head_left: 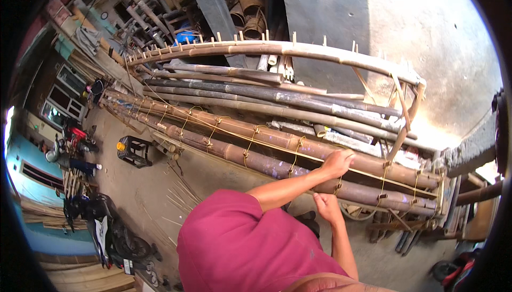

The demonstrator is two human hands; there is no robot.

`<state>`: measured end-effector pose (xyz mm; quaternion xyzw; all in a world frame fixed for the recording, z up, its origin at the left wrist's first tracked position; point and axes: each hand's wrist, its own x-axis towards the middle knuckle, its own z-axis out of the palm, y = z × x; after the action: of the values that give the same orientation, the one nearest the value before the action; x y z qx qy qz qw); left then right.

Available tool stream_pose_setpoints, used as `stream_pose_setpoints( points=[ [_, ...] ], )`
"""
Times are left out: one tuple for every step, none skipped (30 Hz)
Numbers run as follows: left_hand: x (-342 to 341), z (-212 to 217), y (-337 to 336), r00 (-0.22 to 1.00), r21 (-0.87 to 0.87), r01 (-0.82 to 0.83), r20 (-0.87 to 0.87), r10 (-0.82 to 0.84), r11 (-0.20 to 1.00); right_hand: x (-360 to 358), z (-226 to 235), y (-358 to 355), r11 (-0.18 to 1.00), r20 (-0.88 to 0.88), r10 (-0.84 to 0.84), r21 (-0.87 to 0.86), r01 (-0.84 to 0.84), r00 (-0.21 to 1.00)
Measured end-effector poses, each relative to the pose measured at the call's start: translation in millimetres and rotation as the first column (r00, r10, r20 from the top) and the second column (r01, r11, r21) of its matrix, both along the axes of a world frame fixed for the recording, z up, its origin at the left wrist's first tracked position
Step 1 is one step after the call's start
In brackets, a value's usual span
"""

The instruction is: The person weaves thin bamboo strips through a curved bamboo frame using both hands. They repeatedly pick up strips from the floor and interlace them through the frame's structure.

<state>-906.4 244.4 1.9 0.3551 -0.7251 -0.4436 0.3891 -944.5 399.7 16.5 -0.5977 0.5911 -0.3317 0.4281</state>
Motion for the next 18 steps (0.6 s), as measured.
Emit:
stream_pose_setpoints(
  points=[
    [-9,29,-13,1.0,-0.161,-0.013,0.017,0.016,0.987,1,2,-6,0.993,-0.124,0.064,0.105,-0.051,0.99],
    [-23,45,-33,0.998,-0.125,-0.035,-0.053,0.028,0.991,-2,-1,-7,0.974,-0.23,0.145,0.206,-0.097,0.962],
    [-32,42,-56,0.994,-0.19,-0.11,-0.007,0.11,0.976,-2,-25,1,0.969,-0.361,0.091,-0.183,-0.166,0.928],
    [-33,21,-79,0.979,-0.246,-0.187,0.036,0.202,0.951,-7,-34,4,0.927,-0.533,0.133,-0.232,-0.296,0.835],
    [-27,-17,-97,0.927,-0.239,-0.162,0.297,0.231,0.957,-9,-30,5,0.91,-0.557,0.139,-0.254,-0.327,0.819],
    [-32,-34,-89,0.889,-0.089,-0.126,0.432,0.152,0.988,-19,-30,9,0.917,-0.589,0.122,-0.242,-0.318,0.799],
    [-38,-42,-91,0.865,-0.073,-0.121,0.481,0.141,0.99,-25,-28,10,0.935,-0.547,0.119,-0.22,-0.279,0.829],
    [-40,-51,-94,0.835,-0.064,-0.125,0.532,0.14,0.99,-28,-27,11,0.947,-0.5,0.117,-0.203,-0.248,0.858],
    [-44,-56,-105,0.857,-0.112,-0.161,0.477,0.195,0.981,-31,-26,12,0.958,-0.452,0.112,-0.186,-0.216,0.885],
    [-51,-64,-110,0.874,-0.134,-0.19,0.428,0.23,0.973,-31,-27,11,0.942,-0.446,0.112,-0.237,-0.238,0.888],
    [-59,-52,-111,0.916,-0.345,-0.11,0.33,0.23,0.932,-35,-29,12,0.942,-0.442,0.082,-0.259,-0.214,0.893],
    [-63,-23,-102,0.952,-0.4,-0.114,0.218,0.215,0.909,-35,-36,13,0.926,-0.438,0.07,-0.305,-0.222,0.896],
    [-68,3,-84,0.978,-0.473,-0.181,0.006,0.208,0.863,-33,-45,16,0.93,-0.506,0.086,-0.267,-0.251,0.858],
    [-62,6,-82,0.987,-0.554,-0.126,0.015,0.161,0.823,-27,-47,16,0.935,-0.537,0.113,-0.228,-0.273,0.836],
    [-57,-3,-94,0.919,-0.526,-0.088,0.285,0.273,0.846,-21,-46,13,0.935,-0.544,0.104,-0.231,-0.268,0.833],
    [-50,-12,-102,0.896,-0.407,-0.113,0.353,0.27,0.906,-18,-50,14,0.94,-0.525,0.091,-0.235,-0.247,0.846],
    [-34,-40,-104,0.9,-0.435,-0.148,0.312,0.303,0.888,-15,-35,12,0.946,-0.508,0.127,-0.197,-0.259,0.852],
    [-36,-43,-96,0.832,-0.287,-0.143,0.484,0.272,0.947,-15,-49,15,0.946,-0.529,0.047,-0.248,-0.207,0.847]
  ],
)
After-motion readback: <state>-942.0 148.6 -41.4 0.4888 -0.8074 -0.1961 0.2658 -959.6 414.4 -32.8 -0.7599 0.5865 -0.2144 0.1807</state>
